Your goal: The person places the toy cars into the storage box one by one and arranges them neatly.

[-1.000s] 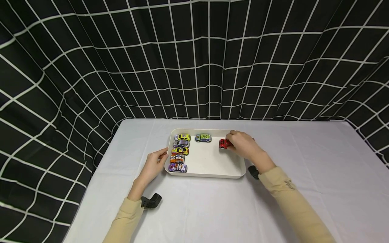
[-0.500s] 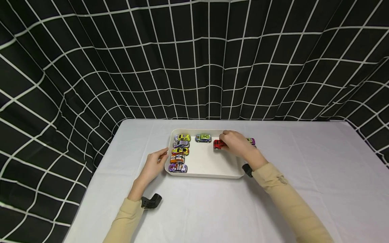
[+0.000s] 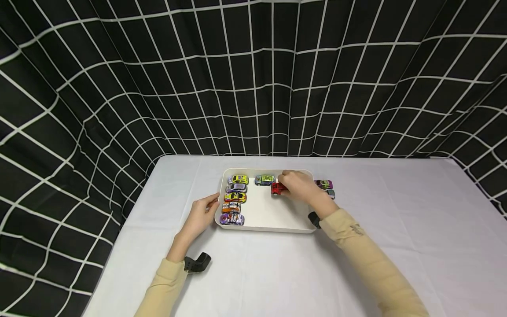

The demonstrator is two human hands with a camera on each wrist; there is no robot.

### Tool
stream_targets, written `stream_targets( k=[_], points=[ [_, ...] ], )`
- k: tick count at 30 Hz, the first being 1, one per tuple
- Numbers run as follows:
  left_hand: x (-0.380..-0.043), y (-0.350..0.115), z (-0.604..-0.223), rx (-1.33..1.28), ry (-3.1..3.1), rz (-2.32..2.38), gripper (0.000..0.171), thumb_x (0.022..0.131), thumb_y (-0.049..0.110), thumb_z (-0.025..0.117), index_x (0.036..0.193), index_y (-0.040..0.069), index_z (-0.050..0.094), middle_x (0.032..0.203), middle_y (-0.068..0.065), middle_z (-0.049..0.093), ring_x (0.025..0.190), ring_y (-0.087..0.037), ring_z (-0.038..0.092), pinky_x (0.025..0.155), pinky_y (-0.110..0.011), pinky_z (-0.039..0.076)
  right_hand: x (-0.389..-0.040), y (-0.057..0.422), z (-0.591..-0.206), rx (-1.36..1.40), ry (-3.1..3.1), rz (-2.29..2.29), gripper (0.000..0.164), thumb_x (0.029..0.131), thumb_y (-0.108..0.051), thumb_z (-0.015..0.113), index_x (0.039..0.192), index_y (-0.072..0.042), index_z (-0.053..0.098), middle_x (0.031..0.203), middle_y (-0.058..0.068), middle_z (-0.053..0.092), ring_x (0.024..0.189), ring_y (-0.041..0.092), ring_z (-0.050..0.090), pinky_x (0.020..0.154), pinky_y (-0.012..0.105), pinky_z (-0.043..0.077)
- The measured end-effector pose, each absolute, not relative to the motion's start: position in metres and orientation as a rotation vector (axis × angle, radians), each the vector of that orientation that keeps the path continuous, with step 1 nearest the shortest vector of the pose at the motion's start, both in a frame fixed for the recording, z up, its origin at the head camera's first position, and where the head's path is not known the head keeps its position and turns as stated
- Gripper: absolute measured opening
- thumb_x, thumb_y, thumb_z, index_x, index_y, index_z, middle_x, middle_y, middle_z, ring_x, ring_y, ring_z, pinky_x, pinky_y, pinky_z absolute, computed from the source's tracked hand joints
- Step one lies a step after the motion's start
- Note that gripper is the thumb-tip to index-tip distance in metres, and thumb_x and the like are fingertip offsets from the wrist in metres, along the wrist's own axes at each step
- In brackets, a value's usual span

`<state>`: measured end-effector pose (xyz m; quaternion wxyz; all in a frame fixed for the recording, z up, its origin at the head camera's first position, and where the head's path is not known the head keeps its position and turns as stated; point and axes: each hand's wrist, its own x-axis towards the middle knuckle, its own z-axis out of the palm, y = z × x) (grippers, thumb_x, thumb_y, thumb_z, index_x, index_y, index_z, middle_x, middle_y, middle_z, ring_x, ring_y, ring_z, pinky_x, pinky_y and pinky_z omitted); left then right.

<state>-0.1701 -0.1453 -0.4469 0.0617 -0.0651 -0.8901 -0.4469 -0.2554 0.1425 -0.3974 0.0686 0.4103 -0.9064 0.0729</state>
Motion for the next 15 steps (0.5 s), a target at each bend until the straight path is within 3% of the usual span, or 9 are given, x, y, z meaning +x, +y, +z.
stream_targets(
  k=[15],
  points=[
    [-0.170,-0.146,-0.446,-0.190,-2.691,-1.359,0.034,0.091,0.000,0.054,0.123,-0.011,0.053,0.104,-0.025,0.064,0.086,-0.025,0.065,0.069,-0.025,0.055,-0.260,0.123,-0.399,1.330,-2.799,0.338,0.017,0.073,-0.008,0.078,0.082,-0.002,0.064,0.076,0.005,0.057,0.066,0.014,0.051,0.063,0.029,0.048]
  ],
)
